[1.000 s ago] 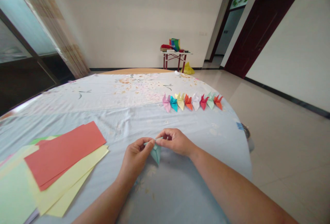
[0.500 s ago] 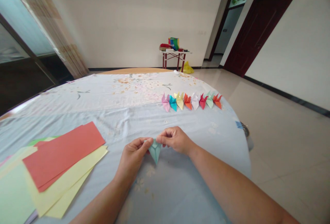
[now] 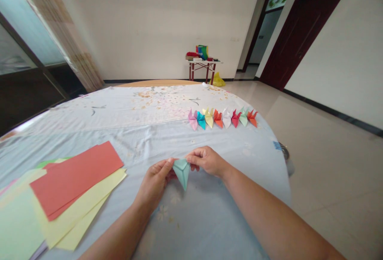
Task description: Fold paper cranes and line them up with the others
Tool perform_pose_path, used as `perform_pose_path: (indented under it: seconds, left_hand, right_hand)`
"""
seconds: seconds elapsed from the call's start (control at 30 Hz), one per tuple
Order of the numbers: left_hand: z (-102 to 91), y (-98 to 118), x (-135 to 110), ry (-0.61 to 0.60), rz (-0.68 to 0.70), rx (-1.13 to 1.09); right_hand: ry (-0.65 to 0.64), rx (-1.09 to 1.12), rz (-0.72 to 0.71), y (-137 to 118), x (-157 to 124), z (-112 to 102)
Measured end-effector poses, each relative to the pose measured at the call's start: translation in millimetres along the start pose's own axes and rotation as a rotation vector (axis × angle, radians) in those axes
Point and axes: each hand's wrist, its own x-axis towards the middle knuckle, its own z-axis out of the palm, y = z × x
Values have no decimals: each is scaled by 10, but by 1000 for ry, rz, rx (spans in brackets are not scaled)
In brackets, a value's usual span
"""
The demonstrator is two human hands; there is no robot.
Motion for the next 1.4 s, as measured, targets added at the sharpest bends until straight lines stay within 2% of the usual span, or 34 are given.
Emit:
perform_pose_path:
  seconds: [0.1, 0.23, 0.6, 0.7, 0.83, 1.03, 1.27, 1.4]
  left_hand:
    - [22, -3, 1, 56, 3, 34]
    - [50, -21, 1, 135, 3, 105]
    - [-10, -24, 37, 52, -38, -20]
    - [-6, -26, 41, 75, -27, -32]
    - [-5, -33, 46, 121, -10, -36]
    - [-2, -61, 45, 136, 18, 1]
    - [5, -95, 51, 113, 14, 176]
    - [10, -73, 39, 101, 20, 264]
  right_hand:
    - [86, -30, 4, 14, 10, 28]
    - [121, -42, 11, 9, 20, 67]
    - [150, -42, -11, 30, 33, 46]
    - [149, -84, -26, 25, 29, 39]
    - [161, -142, -152, 15, 13, 35]
    - [91, -316, -370, 52, 17, 24]
    - [143, -308, -451, 6, 0, 67]
    - [170, -320, -403, -36, -17, 74]
